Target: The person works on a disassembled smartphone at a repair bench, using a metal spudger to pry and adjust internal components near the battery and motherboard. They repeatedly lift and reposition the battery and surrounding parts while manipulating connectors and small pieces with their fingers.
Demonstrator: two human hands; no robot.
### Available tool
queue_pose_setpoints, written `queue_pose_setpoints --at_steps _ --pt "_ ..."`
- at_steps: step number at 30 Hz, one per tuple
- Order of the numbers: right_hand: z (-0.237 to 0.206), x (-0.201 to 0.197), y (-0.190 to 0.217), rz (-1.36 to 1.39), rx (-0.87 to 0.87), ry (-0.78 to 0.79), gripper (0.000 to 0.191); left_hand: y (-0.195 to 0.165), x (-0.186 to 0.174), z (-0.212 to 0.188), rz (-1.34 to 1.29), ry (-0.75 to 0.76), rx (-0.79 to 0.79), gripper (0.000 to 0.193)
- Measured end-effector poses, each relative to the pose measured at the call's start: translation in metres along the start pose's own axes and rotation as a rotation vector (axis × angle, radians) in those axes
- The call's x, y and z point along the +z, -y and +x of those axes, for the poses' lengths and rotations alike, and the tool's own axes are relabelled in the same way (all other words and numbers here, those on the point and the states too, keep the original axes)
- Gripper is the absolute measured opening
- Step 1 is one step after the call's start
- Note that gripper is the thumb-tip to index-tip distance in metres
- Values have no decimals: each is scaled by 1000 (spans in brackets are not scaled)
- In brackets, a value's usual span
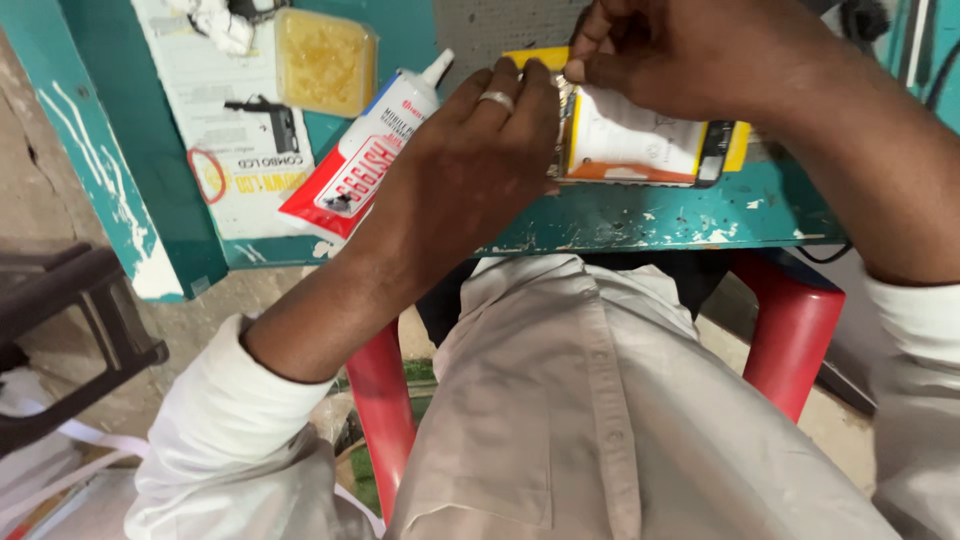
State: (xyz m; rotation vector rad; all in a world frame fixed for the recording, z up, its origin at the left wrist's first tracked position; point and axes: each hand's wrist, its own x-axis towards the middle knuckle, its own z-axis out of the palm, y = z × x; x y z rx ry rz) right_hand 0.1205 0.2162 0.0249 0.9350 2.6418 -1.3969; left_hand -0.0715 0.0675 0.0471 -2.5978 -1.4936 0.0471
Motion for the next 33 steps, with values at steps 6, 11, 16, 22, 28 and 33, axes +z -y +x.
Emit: queue_pose_setpoints --at_steps 6,11,16,22,28,33 --pt "-39 -18 11 -60 15 -94 15 1 -2 -3 -166 -13 -30 79" --pt "-56 -10 12 -259 -117 -227 14 -4 -1 -4 -442 -77 -128 81" --pt "-59 -2 7 -348 -314 -289 20 -8 -1 2 -446 -83 -133 85" --pt "-61 -3 9 -357 -330 -276 28 -12 -2 8 -386 -25 -151 79" --pt "-63 -4 13 -308 -289 -282 32 -28 -8 18 -356 -55 -144 79" --pt "-66 1 -2 -316 -334 -331 29 -36 -2 24 -607 -110 -250 88"
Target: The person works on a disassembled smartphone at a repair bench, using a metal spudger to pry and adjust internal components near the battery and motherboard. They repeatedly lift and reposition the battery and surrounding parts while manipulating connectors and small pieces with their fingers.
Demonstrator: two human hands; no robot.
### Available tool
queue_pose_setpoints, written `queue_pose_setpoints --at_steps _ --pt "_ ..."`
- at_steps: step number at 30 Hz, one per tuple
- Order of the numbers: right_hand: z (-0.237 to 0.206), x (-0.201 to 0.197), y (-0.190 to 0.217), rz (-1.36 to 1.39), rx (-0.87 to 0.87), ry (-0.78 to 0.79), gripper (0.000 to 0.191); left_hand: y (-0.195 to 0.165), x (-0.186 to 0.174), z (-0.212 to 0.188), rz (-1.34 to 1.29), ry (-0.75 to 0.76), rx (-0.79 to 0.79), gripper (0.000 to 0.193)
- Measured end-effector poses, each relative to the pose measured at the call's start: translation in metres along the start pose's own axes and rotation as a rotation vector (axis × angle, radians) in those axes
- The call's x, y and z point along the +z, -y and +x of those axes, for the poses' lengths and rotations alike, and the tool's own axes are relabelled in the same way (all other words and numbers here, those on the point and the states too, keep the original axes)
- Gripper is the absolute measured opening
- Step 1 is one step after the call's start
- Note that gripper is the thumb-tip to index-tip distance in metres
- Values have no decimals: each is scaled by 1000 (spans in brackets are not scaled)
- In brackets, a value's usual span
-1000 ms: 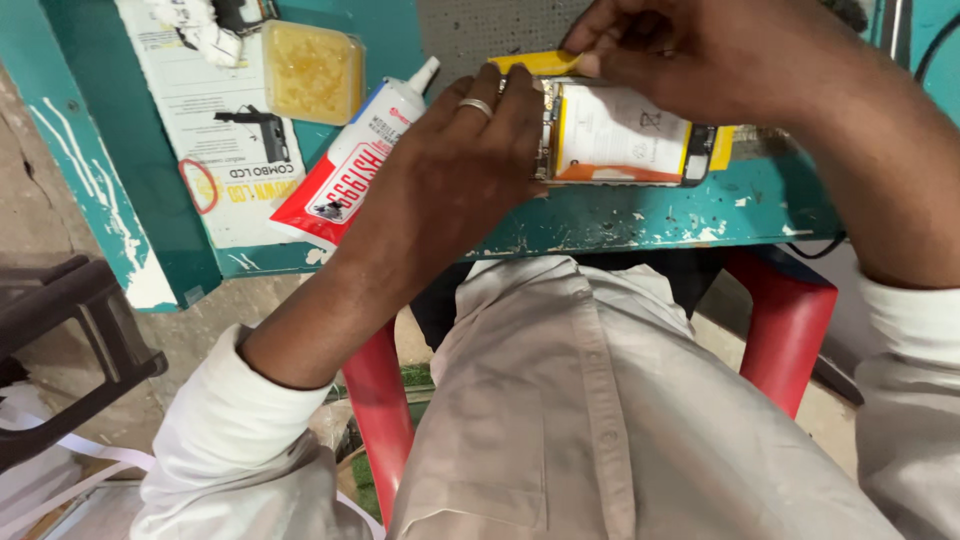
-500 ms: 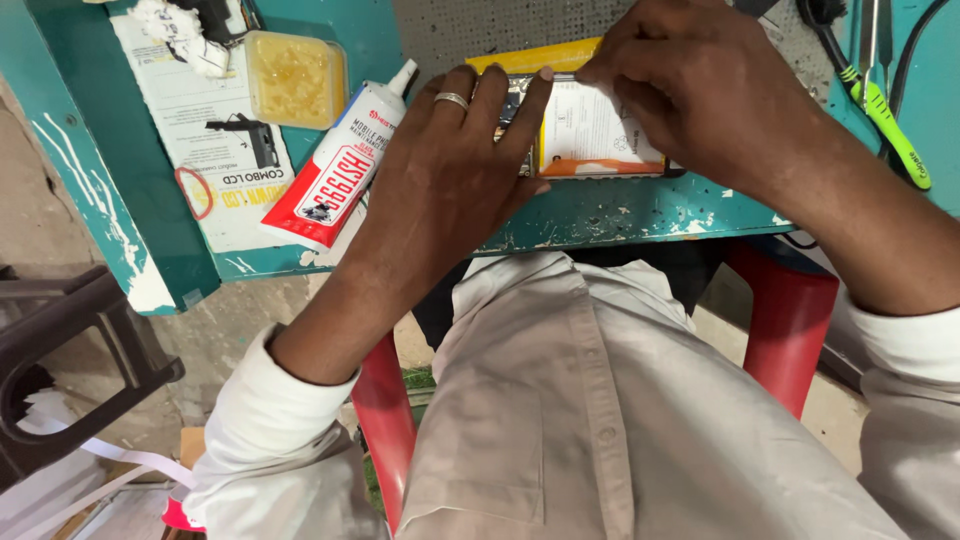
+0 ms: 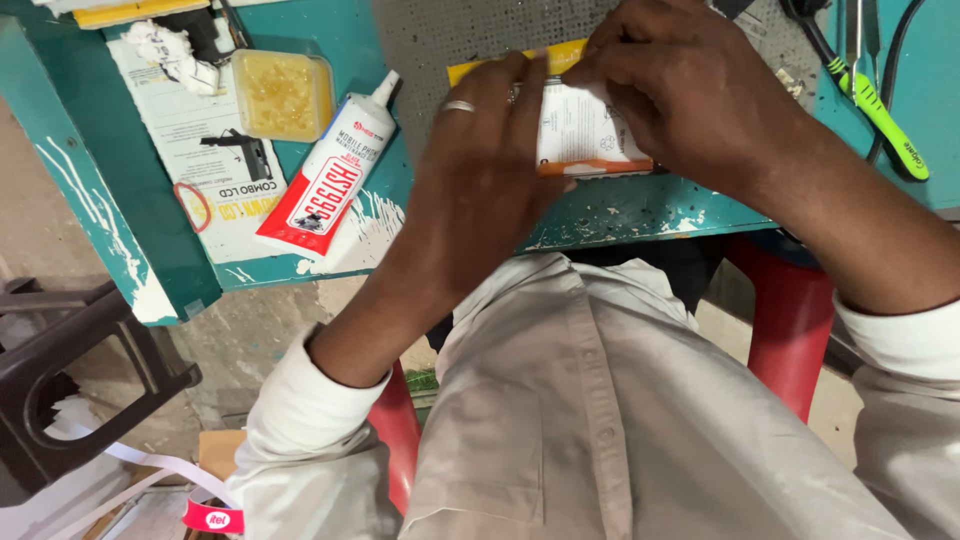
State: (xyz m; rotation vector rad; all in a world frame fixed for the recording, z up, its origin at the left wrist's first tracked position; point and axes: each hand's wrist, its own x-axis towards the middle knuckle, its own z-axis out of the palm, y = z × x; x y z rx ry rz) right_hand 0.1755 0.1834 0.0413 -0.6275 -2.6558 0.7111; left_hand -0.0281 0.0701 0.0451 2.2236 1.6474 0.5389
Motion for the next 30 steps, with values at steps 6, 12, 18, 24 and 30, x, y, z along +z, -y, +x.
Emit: queue_pose_setpoints --at_steps 6,12,18,24,30 --pt "-12 14 -11 21 5 -56 24 19 7 -11 -149 -67 -9 82" --pt "-17 21 -12 5 -24 -124 24 24 13 -12 -182 -96 -41 87" --pt "-19 23 -10 -7 -20 -148 28 26 13 -13 -185 -86 -36 86" --pt "-17 20 -8 -24 -3 -118 23 27 11 -15 -130 -74 34 80" --pt "-14 12 0 -105 -13 -81 30 13 6 -14 157 -15 29 87"
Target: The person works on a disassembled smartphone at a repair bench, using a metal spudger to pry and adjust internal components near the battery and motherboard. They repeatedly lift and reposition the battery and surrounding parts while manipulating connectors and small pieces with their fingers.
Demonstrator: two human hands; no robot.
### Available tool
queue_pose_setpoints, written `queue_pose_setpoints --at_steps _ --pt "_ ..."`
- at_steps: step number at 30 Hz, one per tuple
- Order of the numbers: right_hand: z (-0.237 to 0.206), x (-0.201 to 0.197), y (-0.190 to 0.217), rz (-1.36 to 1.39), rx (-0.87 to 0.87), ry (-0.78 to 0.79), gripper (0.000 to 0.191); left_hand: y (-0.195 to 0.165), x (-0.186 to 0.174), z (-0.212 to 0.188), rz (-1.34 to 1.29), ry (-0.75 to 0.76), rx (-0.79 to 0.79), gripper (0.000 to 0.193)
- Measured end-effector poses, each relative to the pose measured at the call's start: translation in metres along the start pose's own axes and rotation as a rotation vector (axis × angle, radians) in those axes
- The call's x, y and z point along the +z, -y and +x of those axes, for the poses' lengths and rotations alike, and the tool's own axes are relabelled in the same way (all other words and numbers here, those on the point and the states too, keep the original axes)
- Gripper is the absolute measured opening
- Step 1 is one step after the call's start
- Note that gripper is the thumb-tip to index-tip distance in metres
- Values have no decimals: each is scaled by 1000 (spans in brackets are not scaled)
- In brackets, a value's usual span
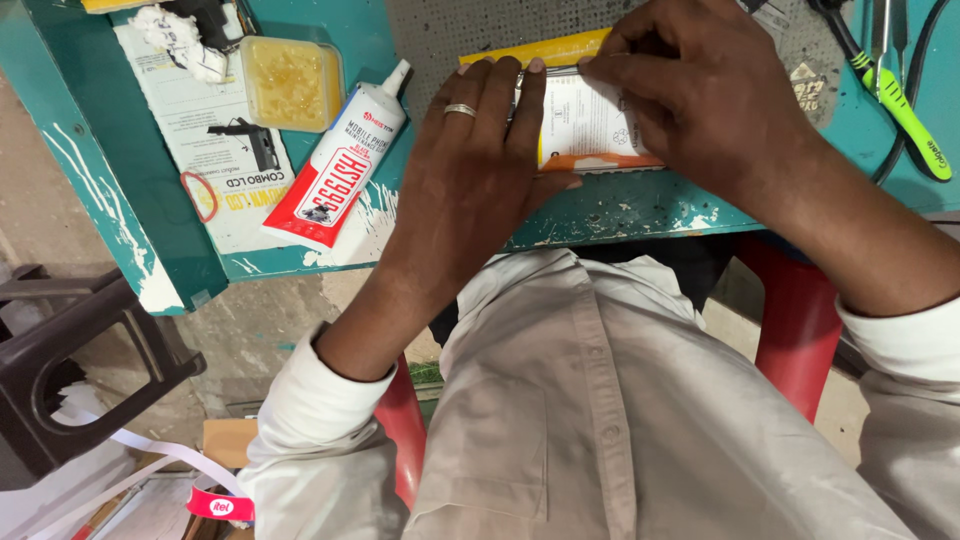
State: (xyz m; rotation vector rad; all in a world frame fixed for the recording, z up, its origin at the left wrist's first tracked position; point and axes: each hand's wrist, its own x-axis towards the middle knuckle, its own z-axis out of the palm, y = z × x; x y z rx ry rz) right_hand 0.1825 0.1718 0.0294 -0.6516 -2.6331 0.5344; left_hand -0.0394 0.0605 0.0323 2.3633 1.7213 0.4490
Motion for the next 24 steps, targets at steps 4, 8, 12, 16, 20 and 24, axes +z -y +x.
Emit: queue_pose_setpoints --at_steps 4,8,12,16,20,24 --pt "1 -2 5 -58 -20 6 28 -9 -3 6 102 49 -26 90" --pt "3 -3 5 -77 -11 34 27 -16 -1 12 -15 57 14 88" --pt "2 -8 3 -16 29 22 24 -18 1 15 -56 79 34 83" --pt "-7 -20 0 74 230 23 14 -25 0 19 36 75 48 86" --pt "-21 -32 -3 220 251 -58 10 -33 -2 29 51 126 29 71" --pt "-33 -35 -9 222 256 -88 12 -37 -6 34 175 140 97 53"
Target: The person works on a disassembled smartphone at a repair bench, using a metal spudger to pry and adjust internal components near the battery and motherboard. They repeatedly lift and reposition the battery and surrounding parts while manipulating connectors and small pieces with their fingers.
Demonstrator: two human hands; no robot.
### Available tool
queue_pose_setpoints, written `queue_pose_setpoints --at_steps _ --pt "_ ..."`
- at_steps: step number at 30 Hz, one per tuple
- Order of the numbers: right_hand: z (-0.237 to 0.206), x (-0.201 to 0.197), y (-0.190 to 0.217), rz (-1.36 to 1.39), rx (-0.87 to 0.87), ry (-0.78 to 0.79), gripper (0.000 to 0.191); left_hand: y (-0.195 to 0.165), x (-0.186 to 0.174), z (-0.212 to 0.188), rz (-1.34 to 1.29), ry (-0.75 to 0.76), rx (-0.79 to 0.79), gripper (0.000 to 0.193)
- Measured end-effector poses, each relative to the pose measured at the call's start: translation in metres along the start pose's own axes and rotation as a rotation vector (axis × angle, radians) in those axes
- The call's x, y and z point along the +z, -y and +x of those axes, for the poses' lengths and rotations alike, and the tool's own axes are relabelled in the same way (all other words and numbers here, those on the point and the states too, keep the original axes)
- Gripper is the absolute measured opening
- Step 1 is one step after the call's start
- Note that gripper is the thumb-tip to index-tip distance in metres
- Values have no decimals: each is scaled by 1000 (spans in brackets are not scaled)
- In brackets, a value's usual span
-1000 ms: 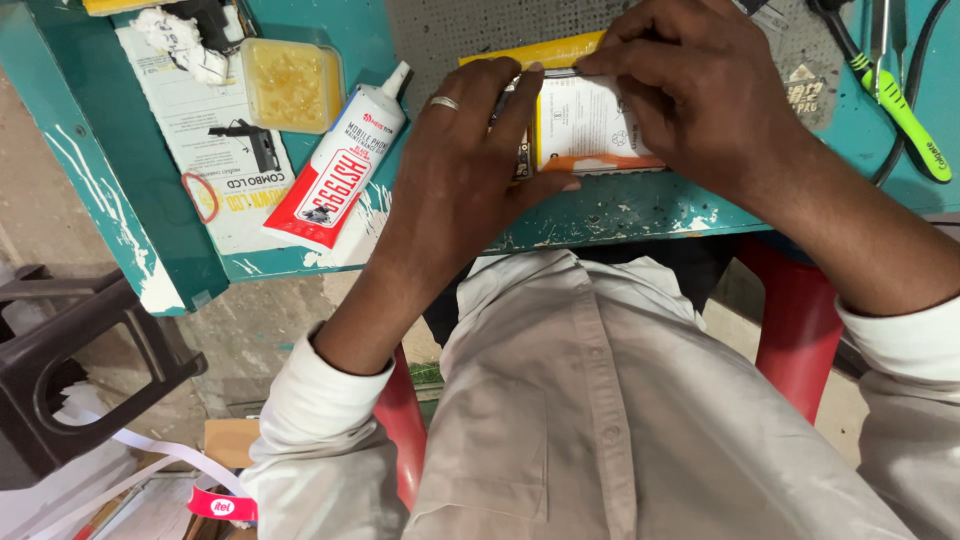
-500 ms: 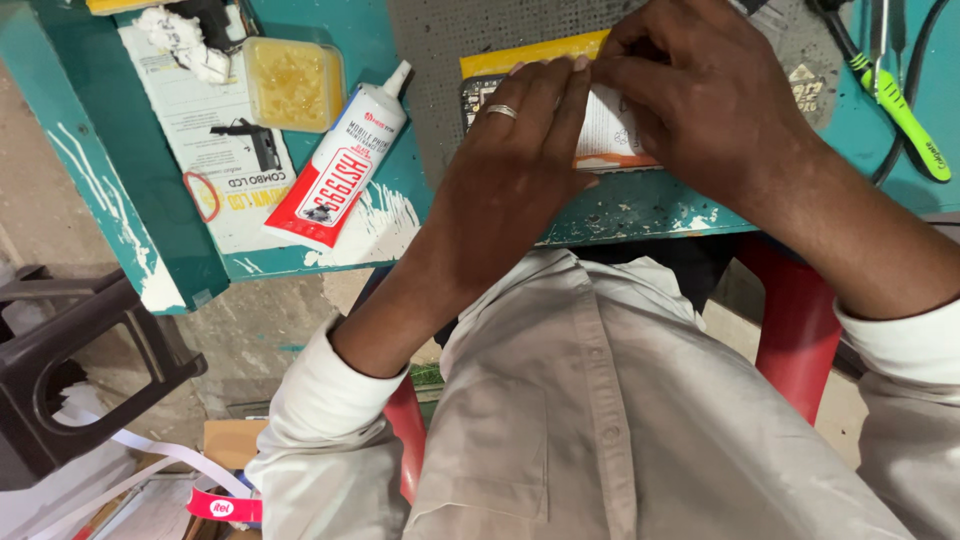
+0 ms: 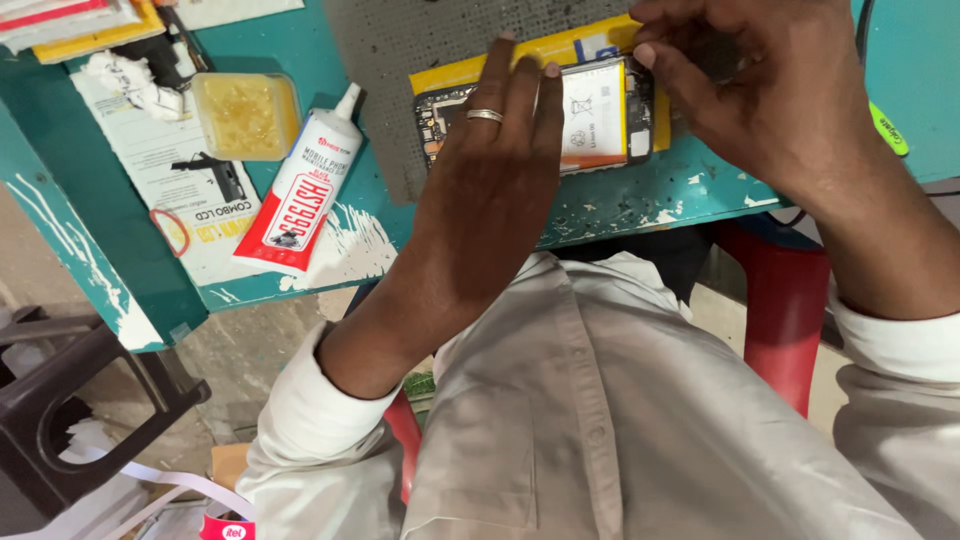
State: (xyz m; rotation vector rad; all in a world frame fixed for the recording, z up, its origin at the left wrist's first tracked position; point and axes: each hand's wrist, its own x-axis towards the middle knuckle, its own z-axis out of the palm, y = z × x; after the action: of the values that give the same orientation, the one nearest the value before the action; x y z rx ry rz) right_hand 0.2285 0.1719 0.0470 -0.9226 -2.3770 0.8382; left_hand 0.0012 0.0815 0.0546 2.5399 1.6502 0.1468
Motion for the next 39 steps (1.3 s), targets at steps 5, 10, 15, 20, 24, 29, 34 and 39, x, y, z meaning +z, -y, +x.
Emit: queue_pose_setpoints --at_steps 5,10,15,20,24,29,34,39 --pt "-5 4 -4 25 57 -4 12 -3 3 3 48 33 67 57" --pt "-6 6 -2 28 51 -15 11 -9 6 3 -65 -37 -13 67" --pt "-7 5 -3 -19 -11 -30 14 -21 12 17 -27 -50 -91 83" --pt "-11 4 -6 66 23 -41 17 -22 11 19 33 -43 -77 81" --pt "-14 4 -7 115 51 -60 17 -21 8 22 62 -28 -61 82" --pt "-18 1 -1 31 42 -59 24 -18 2 25 73 16 -44 81" --pt "-23 2 10 -20 114 -106 22 -15 2 27 41 35 -25 81" --pt "-27 15 18 -26 240 -156 17 -13 7 26 15 -24 -29 82"
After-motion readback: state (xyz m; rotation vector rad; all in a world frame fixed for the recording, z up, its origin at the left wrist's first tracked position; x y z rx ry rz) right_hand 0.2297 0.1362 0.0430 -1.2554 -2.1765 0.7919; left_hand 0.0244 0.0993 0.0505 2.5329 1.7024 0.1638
